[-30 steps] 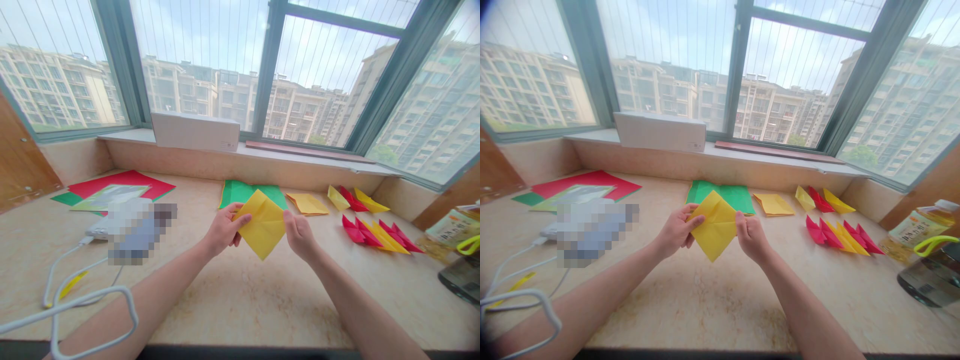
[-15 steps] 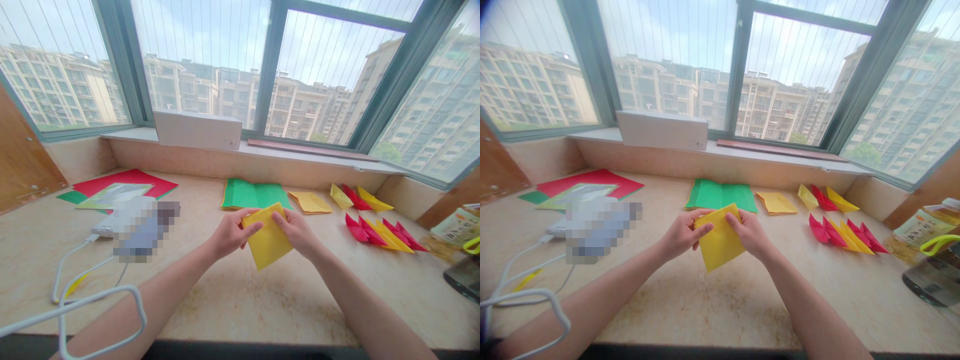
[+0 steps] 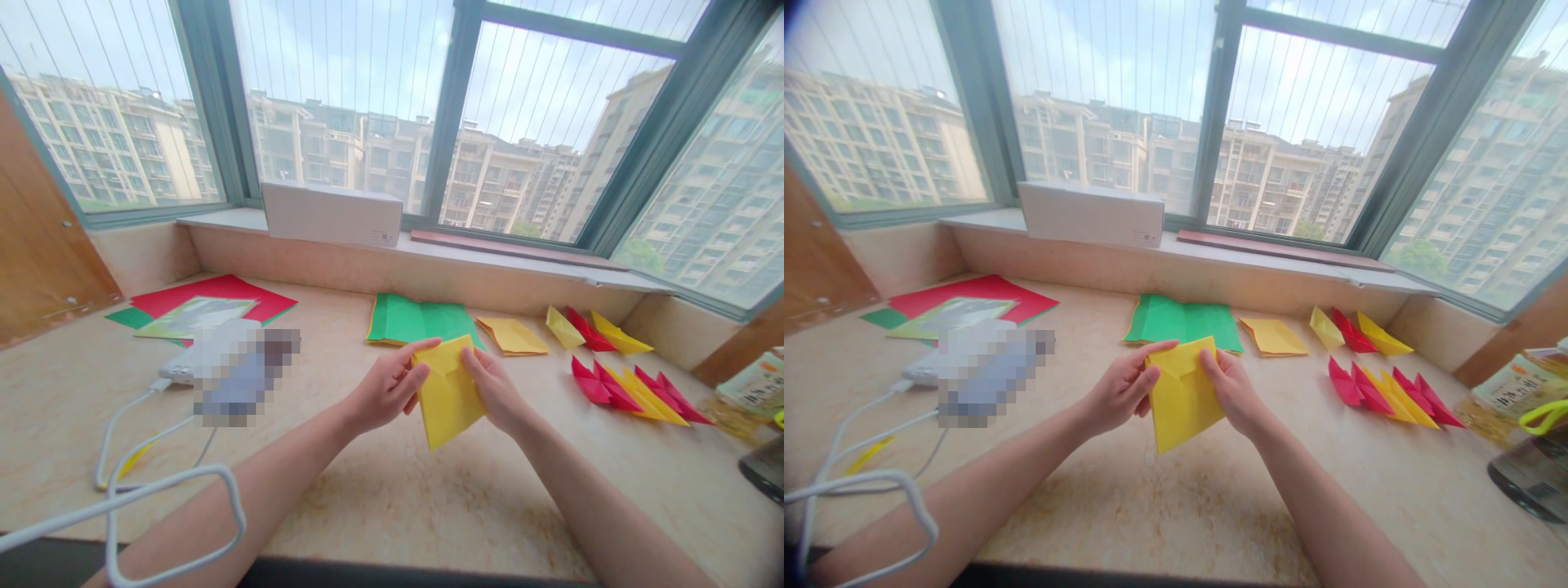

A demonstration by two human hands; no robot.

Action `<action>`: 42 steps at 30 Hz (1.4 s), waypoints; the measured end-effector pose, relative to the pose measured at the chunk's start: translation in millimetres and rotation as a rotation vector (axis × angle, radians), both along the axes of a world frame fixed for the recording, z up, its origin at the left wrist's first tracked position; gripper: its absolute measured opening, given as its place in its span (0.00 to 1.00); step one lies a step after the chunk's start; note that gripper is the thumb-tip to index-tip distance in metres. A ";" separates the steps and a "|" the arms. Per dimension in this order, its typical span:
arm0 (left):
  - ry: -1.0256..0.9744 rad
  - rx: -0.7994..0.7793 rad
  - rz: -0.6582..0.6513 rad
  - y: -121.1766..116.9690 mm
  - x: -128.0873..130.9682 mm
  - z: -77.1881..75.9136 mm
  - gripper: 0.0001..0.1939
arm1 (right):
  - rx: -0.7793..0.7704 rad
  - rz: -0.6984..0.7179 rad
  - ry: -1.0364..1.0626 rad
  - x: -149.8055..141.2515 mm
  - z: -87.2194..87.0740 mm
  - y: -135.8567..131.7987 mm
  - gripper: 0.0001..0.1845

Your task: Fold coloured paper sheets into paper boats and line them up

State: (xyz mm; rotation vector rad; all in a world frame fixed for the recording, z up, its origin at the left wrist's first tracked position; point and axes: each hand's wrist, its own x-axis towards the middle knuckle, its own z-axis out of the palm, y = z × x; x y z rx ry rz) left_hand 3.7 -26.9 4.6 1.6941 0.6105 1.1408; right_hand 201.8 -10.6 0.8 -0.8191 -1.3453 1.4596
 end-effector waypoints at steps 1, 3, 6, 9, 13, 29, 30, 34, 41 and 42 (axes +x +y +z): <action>0.015 0.004 0.016 0.3 -0.2 0.2 0.32 | 0.002 0.000 -0.006 0.9 0.1 0.5 0.24; 0.048 0.015 0.050 0.9 -0.7 0.4 0.31 | 0.013 0.008 -0.020 2.4 0.5 1.3 0.24; 0.072 0.036 0.074 1.7 -0.9 -0.1 0.29 | 0.037 -0.006 -0.049 2.5 1.1 1.5 0.26; 0.081 0.050 0.086 2.3 -0.4 -2.0 0.28 | 0.067 -0.066 -0.064 0.9 1.2 1.0 0.27; 0.080 0.092 0.143 4.1 -1.4 -4.9 0.27 | 0.102 -0.096 -0.048 0.2 0.6 1.3 0.27; 0.205 0.219 0.335 1.7 -8.5 3.5 0.22 | 0.112 -0.023 -0.129 2.1 4.7 -3.8 0.23; 0.203 0.212 0.344 1.6 -8.3 4.0 0.22 | 0.114 -0.023 -0.132 2.4 5.2 -4.1 0.23; 0.211 0.200 0.375 1.4 -6.8 6.2 0.22 | 0.112 -0.038 -0.117 0.7 7.7 -6.0 0.21; 0.318 0.284 0.410 3.8 -7.3 5.8 0.23 | 0.131 -0.091 -0.106 -0.1 5.9 -4.8 0.19; 0.335 0.306 0.421 4.0 -7.6 5.5 0.24 | 0.135 -0.085 -0.111 0.3 5.6 -4.3 0.19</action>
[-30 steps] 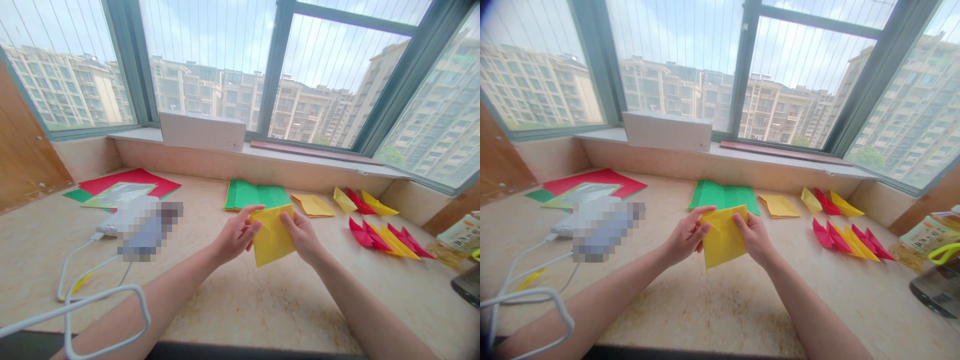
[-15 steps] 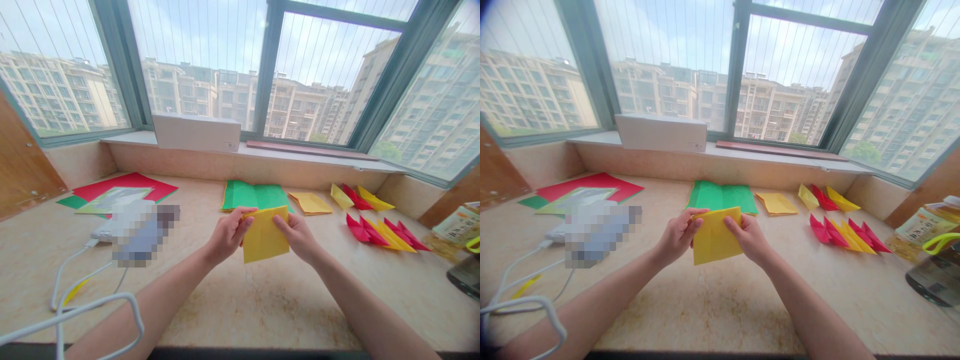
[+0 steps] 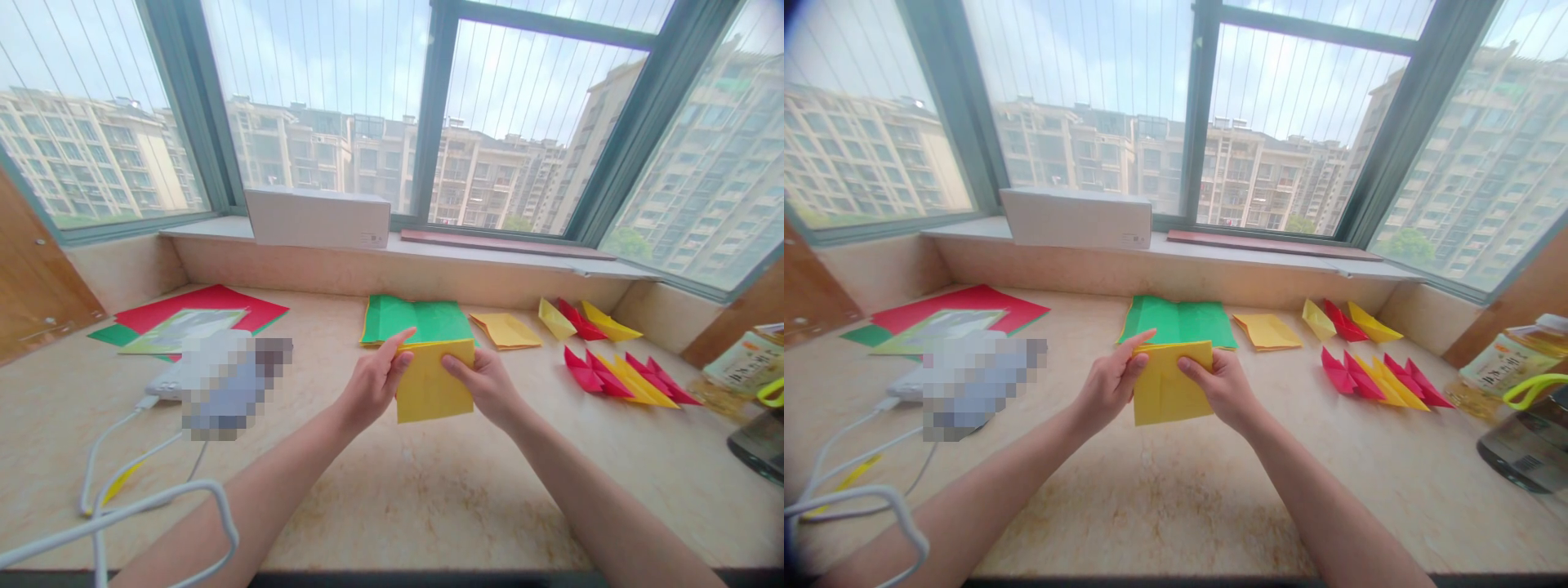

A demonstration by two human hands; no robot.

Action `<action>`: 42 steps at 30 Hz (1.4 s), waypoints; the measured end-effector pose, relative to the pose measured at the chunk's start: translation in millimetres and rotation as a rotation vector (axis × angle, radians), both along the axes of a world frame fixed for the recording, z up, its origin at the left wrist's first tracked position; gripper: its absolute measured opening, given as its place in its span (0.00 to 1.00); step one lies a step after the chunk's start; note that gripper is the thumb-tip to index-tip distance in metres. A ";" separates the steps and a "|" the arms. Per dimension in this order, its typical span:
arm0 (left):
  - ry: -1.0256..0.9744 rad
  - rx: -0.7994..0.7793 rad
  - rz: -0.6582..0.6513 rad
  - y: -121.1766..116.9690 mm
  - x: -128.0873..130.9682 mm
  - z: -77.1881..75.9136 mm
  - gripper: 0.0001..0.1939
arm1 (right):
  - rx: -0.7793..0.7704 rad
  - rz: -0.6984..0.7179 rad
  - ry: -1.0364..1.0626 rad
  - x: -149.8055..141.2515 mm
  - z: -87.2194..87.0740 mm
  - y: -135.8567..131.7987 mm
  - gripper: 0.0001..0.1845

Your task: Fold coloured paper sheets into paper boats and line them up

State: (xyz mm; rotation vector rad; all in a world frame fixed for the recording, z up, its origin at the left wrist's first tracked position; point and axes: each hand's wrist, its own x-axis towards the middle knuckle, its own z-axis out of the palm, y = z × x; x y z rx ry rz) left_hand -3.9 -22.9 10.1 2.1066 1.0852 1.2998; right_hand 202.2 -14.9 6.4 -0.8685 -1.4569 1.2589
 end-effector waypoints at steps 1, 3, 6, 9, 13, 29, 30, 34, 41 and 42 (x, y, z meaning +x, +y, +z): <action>0.014 0.017 0.008 0.2 -0.3 -0.3 0.24 | 0.000 0.007 -0.007 0.3 0.0 0.4 0.19; 0.023 0.036 0.013 0.6 -0.8 -0.8 0.23 | -0.006 0.020 -0.028 0.5 0.4 0.8 0.19; 0.000 0.021 0.002 1.2 -1.5 -1.0 0.21 | -0.009 0.030 -0.042 0.5 1.2 0.6 0.20; -0.003 0.011 -0.030 2.2 -2.3 -1.0 0.20 | -0.024 0.017 -0.055 1.1 1.0 0.3 0.21; 0.021 -0.005 -0.087 2.7 -2.2 -0.2 0.19 | -0.027 -0.006 -0.050 3.4 1.6 1.4 0.19; -0.029 -0.350 -0.191 10.9 6.7 -10.8 0.20 | 0.580 -0.413 -0.591 7.1 -4.6 12.2 0.19; -0.101 -0.350 -0.133 12.4 7.8 -11.3 0.20 | 0.695 -0.496 -0.624 7.4 -5.5 13.2 0.23; -0.428 -0.365 0.031 15.7 14.2 -10.9 0.22 | 0.941 -0.512 -0.737 4.7 -10.1 12.8 0.25; -0.687 -0.488 -0.126 8.4 20.1 -7.2 0.22 | 0.970 -0.406 -0.674 -4.7 -16.5 11.3 0.20; -0.698 -0.517 -0.171 7.3 19.8 -6.7 0.23 | 0.957 -0.389 -0.640 -2.7 -16.5 12.7 0.21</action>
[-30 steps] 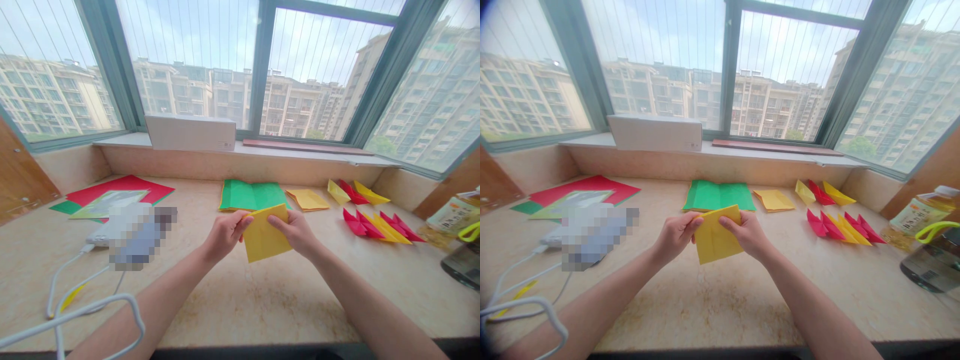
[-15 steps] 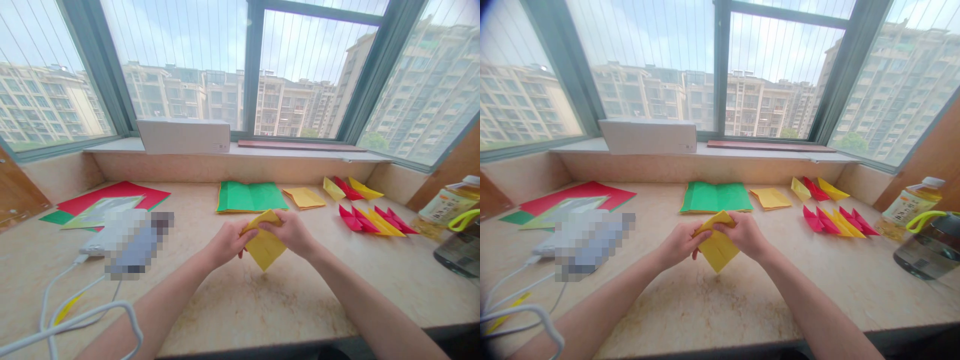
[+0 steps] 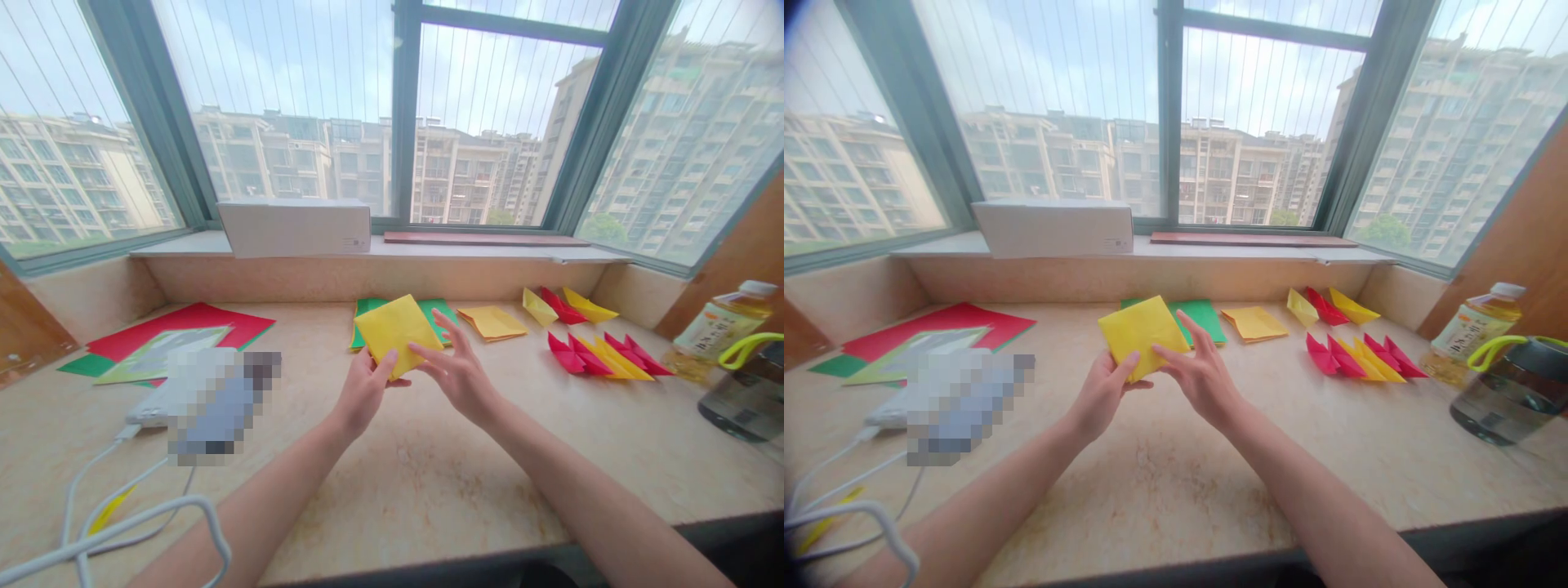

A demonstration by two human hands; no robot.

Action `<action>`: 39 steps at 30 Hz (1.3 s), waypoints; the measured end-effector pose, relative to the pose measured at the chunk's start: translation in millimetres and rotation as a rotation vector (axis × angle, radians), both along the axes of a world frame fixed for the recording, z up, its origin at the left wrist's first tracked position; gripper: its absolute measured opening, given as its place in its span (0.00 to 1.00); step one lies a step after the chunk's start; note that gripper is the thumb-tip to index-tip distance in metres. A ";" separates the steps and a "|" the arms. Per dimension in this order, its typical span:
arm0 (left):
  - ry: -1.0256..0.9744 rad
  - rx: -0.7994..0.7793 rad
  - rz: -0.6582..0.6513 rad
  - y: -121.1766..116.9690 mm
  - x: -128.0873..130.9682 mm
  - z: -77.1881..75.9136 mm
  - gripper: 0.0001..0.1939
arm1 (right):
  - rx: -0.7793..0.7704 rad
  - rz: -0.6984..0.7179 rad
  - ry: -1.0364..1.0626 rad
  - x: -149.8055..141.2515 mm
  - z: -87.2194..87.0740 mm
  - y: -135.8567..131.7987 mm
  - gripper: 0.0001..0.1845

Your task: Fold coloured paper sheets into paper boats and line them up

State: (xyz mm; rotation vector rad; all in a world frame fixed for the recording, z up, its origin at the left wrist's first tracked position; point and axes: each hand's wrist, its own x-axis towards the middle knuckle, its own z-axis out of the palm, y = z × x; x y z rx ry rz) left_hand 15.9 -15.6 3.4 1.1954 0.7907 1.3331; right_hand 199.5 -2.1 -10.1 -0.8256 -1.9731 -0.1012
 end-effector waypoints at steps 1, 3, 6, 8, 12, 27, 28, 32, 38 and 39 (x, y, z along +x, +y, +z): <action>-0.020 -0.009 -0.046 -0.8 -0.4 0.3 0.23 | -0.014 0.033 0.022 2.5 0.2 1.5 0.23; -0.059 -0.008 -0.112 -1.4 -1.4 0.1 0.24 | -0.028 0.107 0.052 7.5 1.3 4.2 0.25; -0.100 0.015 -0.145 -0.5 -2.4 -1.1 0.26 | -0.056 0.179 0.048 12.3 4.0 5.7 0.27; -0.117 0.022 -0.157 0.0 -2.6 -1.5 0.26 | -0.084 0.195 0.036 13.5 5.7 5.2 0.27; -0.196 -0.010 -0.175 -1.7 -1.7 0.7 0.24 | -0.072 0.198 0.015 15.6 8.2 4.1 0.25; -0.293 -0.079 -0.195 -5.5 -2.7 5.0 0.28 | -0.134 0.294 -0.033 24.8 12.5 3.6 0.22; -0.297 -0.071 -0.204 -5.5 -3.1 5.4 0.28 | -0.145 0.300 -0.018 24.5 12.2 3.8 0.22; -0.309 -0.032 -0.252 -4.8 -4.5 4.1 0.29 | -0.169 0.281 0.034 23.1 12.2 4.3 0.18; -0.306 -0.004 -0.323 -8.7 -4.2 2.2 0.37 | -0.121 0.216 0.160 21.0 15.7 1.8 0.13; -0.301 0.003 -0.317 -9.7 -3.9 2.6 0.39 | -0.111 0.201 0.177 20.8 16.3 1.0 0.14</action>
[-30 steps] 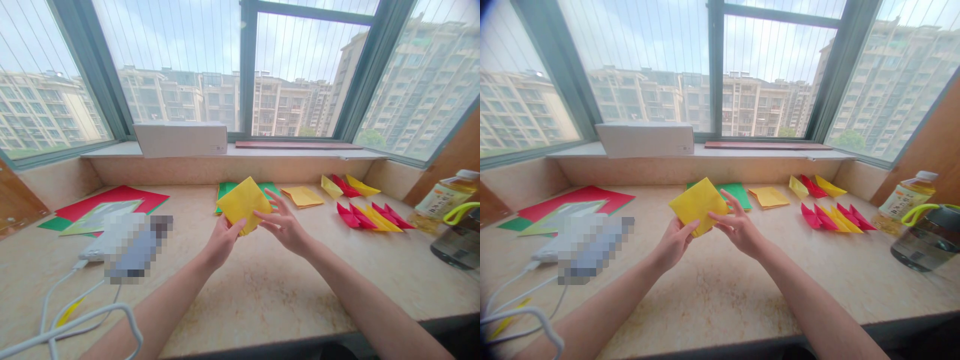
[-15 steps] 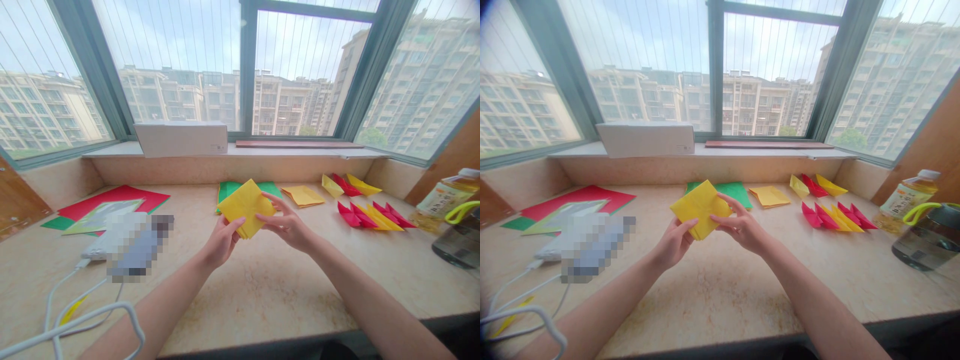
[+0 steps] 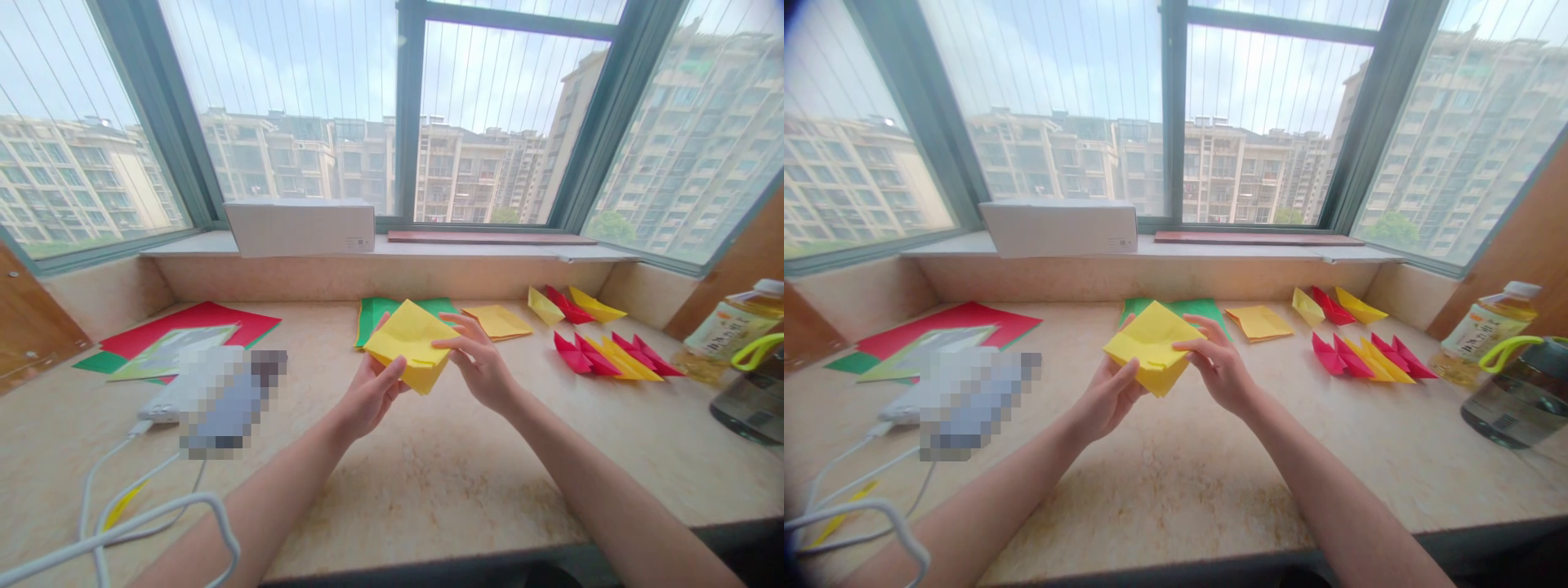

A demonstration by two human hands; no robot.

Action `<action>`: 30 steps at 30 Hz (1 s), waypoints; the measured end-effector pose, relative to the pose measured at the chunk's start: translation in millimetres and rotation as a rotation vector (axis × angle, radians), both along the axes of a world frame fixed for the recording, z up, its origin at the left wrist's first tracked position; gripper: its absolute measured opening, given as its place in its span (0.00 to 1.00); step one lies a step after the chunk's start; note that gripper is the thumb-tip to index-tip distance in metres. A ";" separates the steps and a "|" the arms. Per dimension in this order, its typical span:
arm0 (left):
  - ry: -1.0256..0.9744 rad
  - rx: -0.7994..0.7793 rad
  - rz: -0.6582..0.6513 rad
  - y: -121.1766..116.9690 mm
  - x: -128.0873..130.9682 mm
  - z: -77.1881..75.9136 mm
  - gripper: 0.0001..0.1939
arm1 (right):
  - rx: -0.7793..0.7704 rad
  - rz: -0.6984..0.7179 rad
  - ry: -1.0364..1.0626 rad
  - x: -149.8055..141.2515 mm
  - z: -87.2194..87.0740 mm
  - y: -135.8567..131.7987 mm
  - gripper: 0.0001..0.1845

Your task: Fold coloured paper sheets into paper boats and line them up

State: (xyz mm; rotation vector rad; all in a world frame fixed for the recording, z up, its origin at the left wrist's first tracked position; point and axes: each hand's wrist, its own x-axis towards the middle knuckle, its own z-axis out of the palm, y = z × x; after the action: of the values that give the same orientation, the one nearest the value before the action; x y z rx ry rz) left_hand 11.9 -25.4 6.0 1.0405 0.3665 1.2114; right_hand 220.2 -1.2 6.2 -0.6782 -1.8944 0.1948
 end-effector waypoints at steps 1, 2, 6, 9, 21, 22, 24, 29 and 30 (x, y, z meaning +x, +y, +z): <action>0.006 0.008 0.009 -0.8 0.1 0.3 0.40 | 0.004 -0.016 0.013 -0.2 0.5 -0.7 0.14; 0.015 0.016 0.017 -1.4 0.0 0.6 0.42 | 0.005 -0.031 0.026 -0.5 0.8 -1.2 0.14; 0.051 0.033 0.043 -0.6 -1.5 0.1 0.41 | -0.016 -0.068 0.086 -1.3 1.0 -0.9 0.15; 0.055 0.026 0.041 0.8 -2.2 -1.5 0.38 | -0.058 -0.083 0.139 -2.5 0.9 0.2 0.16; 0.093 0.076 0.151 4.8 0.2 -5.6 0.36 | -0.115 -0.027 0.231 -7.1 -5.3 3.3 0.14; 0.104 0.092 0.194 6.3 -0.4 -5.3 0.36 | -0.083 -0.027 0.220 -7.4 -5.5 1.8 0.13; 0.116 0.139 0.291 9.8 -2.4 -4.6 0.32 | -0.025 -0.033 0.199 -8.5 -5.6 -1.7 0.11; 0.171 0.227 0.442 15.5 -7.7 -3.3 0.17 | 0.021 -0.045 0.193 -10.9 -4.2 -7.2 0.11; 0.194 0.224 0.447 15.3 -8.1 -3.1 0.17 | 0.004 -0.047 0.214 -10.9 -3.7 -6.9 0.12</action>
State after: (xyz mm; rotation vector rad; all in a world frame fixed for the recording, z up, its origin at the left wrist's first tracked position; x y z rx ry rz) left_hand 3.8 -10.1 2.8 1.3189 0.6506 1.5800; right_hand 209.3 -8.1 2.5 -0.6713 -1.6727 0.2250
